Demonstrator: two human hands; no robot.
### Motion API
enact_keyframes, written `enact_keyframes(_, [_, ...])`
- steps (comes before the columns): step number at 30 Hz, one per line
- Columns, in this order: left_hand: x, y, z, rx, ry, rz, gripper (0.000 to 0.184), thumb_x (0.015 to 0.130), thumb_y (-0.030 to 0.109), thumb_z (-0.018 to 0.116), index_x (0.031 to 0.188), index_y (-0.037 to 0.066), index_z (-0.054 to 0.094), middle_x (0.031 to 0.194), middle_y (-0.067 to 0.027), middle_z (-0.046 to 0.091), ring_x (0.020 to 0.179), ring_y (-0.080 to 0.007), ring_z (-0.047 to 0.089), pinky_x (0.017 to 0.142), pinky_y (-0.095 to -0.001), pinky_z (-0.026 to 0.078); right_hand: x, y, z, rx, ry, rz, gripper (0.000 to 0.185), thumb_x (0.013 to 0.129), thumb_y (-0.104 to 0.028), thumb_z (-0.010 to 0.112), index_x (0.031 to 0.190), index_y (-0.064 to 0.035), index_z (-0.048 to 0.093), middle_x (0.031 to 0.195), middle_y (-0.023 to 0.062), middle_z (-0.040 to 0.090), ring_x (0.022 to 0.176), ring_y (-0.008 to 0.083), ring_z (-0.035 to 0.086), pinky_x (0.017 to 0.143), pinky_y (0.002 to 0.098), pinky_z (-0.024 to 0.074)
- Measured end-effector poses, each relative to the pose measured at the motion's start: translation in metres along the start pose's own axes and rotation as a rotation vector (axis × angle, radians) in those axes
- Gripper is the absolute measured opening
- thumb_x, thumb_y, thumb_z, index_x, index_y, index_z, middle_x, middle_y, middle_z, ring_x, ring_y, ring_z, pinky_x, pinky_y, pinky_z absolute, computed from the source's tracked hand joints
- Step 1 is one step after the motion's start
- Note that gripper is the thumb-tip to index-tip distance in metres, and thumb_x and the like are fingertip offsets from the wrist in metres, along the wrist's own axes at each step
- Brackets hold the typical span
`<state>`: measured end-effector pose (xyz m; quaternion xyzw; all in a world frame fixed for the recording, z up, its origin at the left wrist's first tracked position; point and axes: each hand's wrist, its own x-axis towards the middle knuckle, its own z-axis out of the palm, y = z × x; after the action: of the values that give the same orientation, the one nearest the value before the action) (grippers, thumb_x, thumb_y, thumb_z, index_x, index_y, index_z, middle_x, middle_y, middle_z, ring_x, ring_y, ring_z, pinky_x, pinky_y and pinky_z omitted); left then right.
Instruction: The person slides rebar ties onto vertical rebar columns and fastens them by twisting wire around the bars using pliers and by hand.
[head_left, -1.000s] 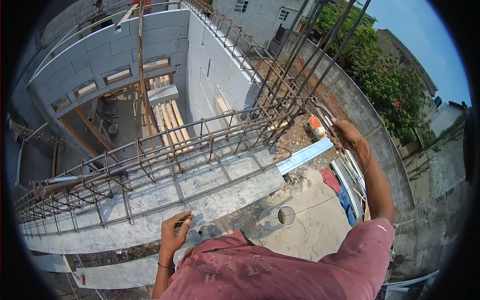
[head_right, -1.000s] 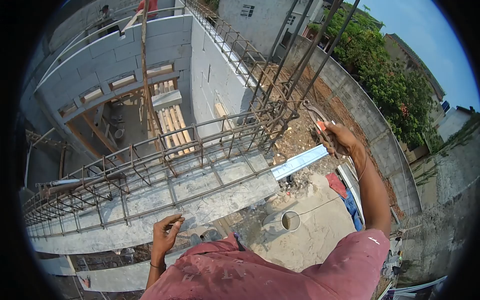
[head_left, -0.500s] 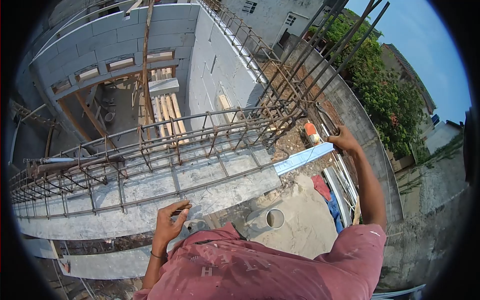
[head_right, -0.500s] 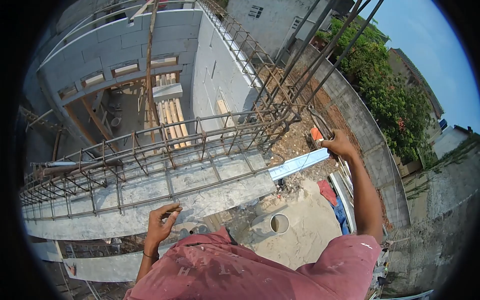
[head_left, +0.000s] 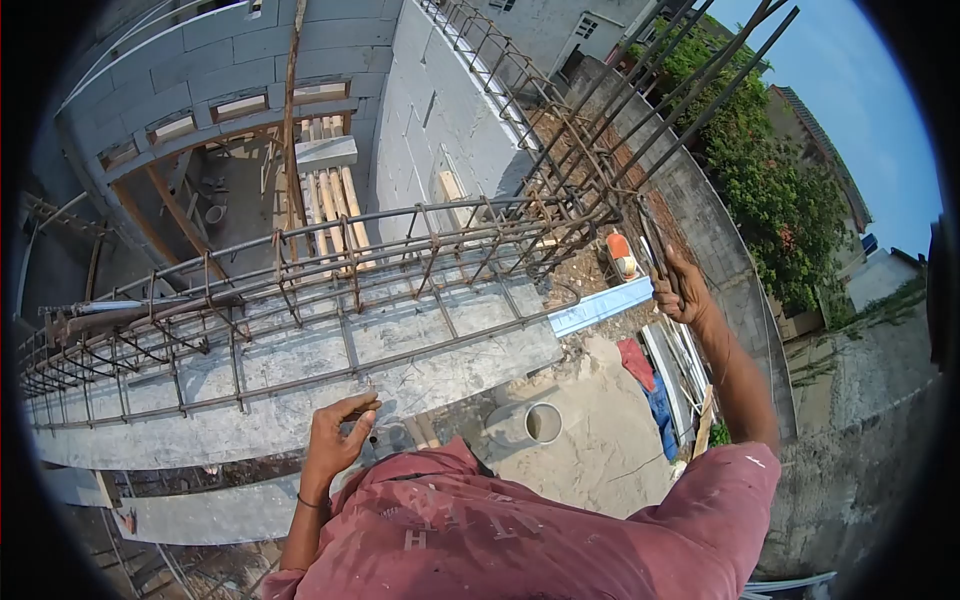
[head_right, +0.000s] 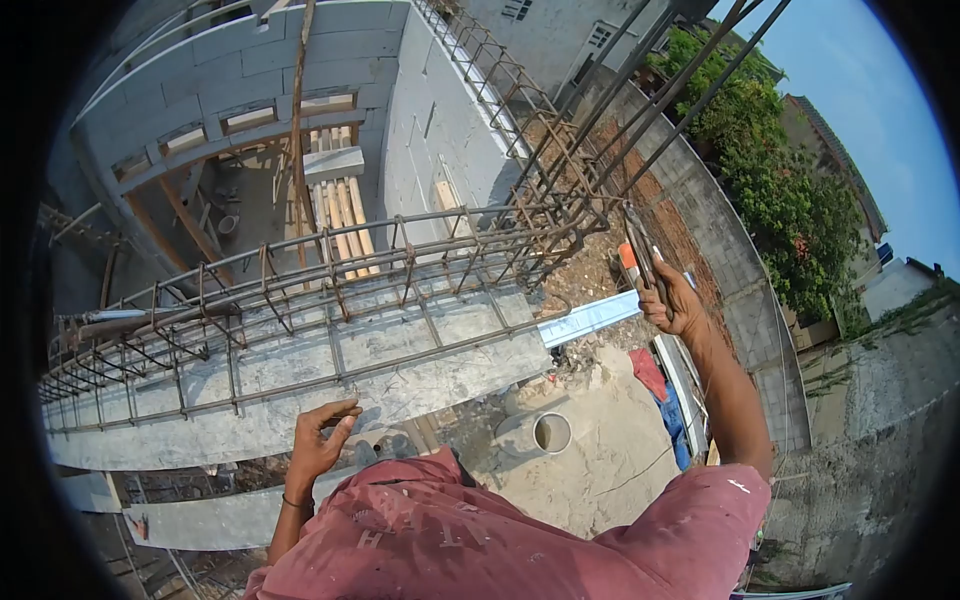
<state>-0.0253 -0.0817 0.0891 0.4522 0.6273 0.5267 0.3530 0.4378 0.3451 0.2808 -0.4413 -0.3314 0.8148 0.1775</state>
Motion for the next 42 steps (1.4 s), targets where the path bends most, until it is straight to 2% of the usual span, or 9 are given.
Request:
enact_keyframes(3, [-0.004, -0.003, 0.003, -0.028, 0.036, 0.066, 0.028, 0.096, 0.012, 0.069, 0.120, -0.002, 0.071, 0.105, -0.0159, 0.077, 0.092, -0.0195, 0.075, 0.082, -0.0316, 0.058, 0.003, 0.010, 0.005, -0.170, 0.107, -0.120, 0.068, 0.099, -0.067, 0.049, 0.088, -0.0013, 0.065, 0.060, 0.0049, 0.054, 0.038, 0.0128, 0.042, 0.033, 0.0250, 0.0316])
enact_keyframes(8, [-0.007, -0.008, 0.004, -0.013, -0.022, -0.020, 0.030, 0.096, 0.011, 0.068, 0.122, -0.003, 0.070, 0.105, -0.0161, 0.077, 0.092, -0.0191, 0.075, 0.081, -0.0311, 0.058, -0.010, 0.004, 0.051, -1.131, 0.578, -0.332, 0.039, 0.085, -0.020, 0.081, 0.107, 0.0021, 0.056, 0.069, 0.0104, 0.064, 0.053, 0.0211, 0.065, 0.045, 0.0336, 0.0506])
enact_keyframes(12, [0.000, -0.010, 0.009, -0.008, -0.047, 0.008, 0.029, 0.096, 0.010, 0.068, 0.122, -0.003, 0.070, 0.105, -0.0158, 0.078, 0.092, -0.0189, 0.075, 0.081, -0.0312, 0.058, -0.019, 0.017, 0.038, -2.090, 0.946, -1.012, 0.044, 0.079, -0.012, 0.074, 0.114, 0.0047, 0.053, 0.090, 0.0209, 0.068, 0.079, 0.0373, 0.070, 0.074, 0.0467, 0.0570])
enact_keyframes(16, [0.011, -0.003, 0.015, -0.042, -0.069, 0.034, 0.028, 0.096, 0.010, 0.068, 0.121, -0.003, 0.070, 0.105, -0.0154, 0.078, 0.095, -0.0193, 0.075, 0.084, -0.0315, 0.058, -0.009, 0.018, 0.036, -2.290, 1.141, -0.738, 0.029, 0.097, -0.024, 0.057, 0.102, 0.0030, 0.064, 0.084, 0.0193, 0.069, 0.063, 0.0347, 0.068, 0.065, 0.0477, 0.0570])
enact_keyframes(22, [0.031, 0.023, 0.047, -0.187, -0.214, 0.075, 0.030, 0.097, 0.011, 0.067, 0.124, -0.003, 0.068, 0.109, -0.0151, 0.077, 0.103, -0.0208, 0.073, 0.091, -0.0328, 0.056, -0.022, 0.042, 0.045, -0.445, -0.004, -0.321, 0.051, 0.105, -0.043, 0.055, 0.091, 0.0047, 0.065, 0.059, 0.0089, 0.058, 0.043, 0.0173, 0.055, 0.044, 0.0306, 0.0488])
enact_keyframes(28, [0.059, 0.046, 0.092, -0.765, -0.347, 0.033, 0.099, 0.093, 0.047, 0.073, 0.162, 0.003, 0.018, 0.159, -0.0257, 0.036, 0.150, -0.0370, 0.033, 0.120, -0.0470, 0.034, -0.005, 0.187, 0.138, -0.226, -0.326, -0.341, 0.054, 0.102, -0.044, 0.061, 0.089, 0.0074, 0.069, 0.062, 0.0135, 0.064, 0.045, 0.0172, 0.060, 0.042, 0.0273, 0.0485])
enact_keyframes(33, [0.069, 0.074, 0.114, -0.783, -0.244, 0.178, 0.102, 0.094, 0.062, 0.063, 0.161, 0.001, 0.018, 0.158, -0.0242, 0.038, 0.148, -0.0353, 0.037, 0.121, -0.0485, 0.031, 0.013, 0.288, 0.215, 0.050, -0.550, -0.215, 0.050, 0.103, -0.041, 0.060, 0.091, 0.0072, 0.068, 0.061, 0.0114, 0.061, 0.044, 0.0164, 0.057, 0.039, 0.0272, 0.0455])
enact_keyframes(39, [0.063, 0.043, 0.096, -0.778, -0.303, 0.149, 0.049, 0.108, 0.040, 0.050, 0.139, 0.001, 0.051, 0.095, -0.0077, 0.063, 0.078, -0.0130, 0.061, 0.072, -0.0288, 0.053, 0.005, 0.299, 0.231, 0.270, -0.472, -0.278, 0.041, 0.102, -0.031, 0.064, 0.101, 0.0097, 0.068, 0.071, 0.0164, 0.068, 0.051, 0.0202, 0.064, 0.043, 0.0265, 0.0493])
enact_keyframes(42, [0.055, 0.040, 0.095, -0.764, -0.098, -0.061, 0.029, 0.110, 0.029, 0.050, 0.111, 0.003, 0.062, 0.066, 0.0040, 0.046, 0.053, -0.0040, 0.036, 0.047, -0.0212, 0.031, 0.006, 0.288, 0.224, -0.109, -0.434, -0.232, 0.039, 0.102, -0.025, 0.064, 0.120, 0.0100, 0.064, 0.094, 0.0214, 0.073, 0.072, 0.0232, 0.072, 0.064, 0.0329, 0.0593])
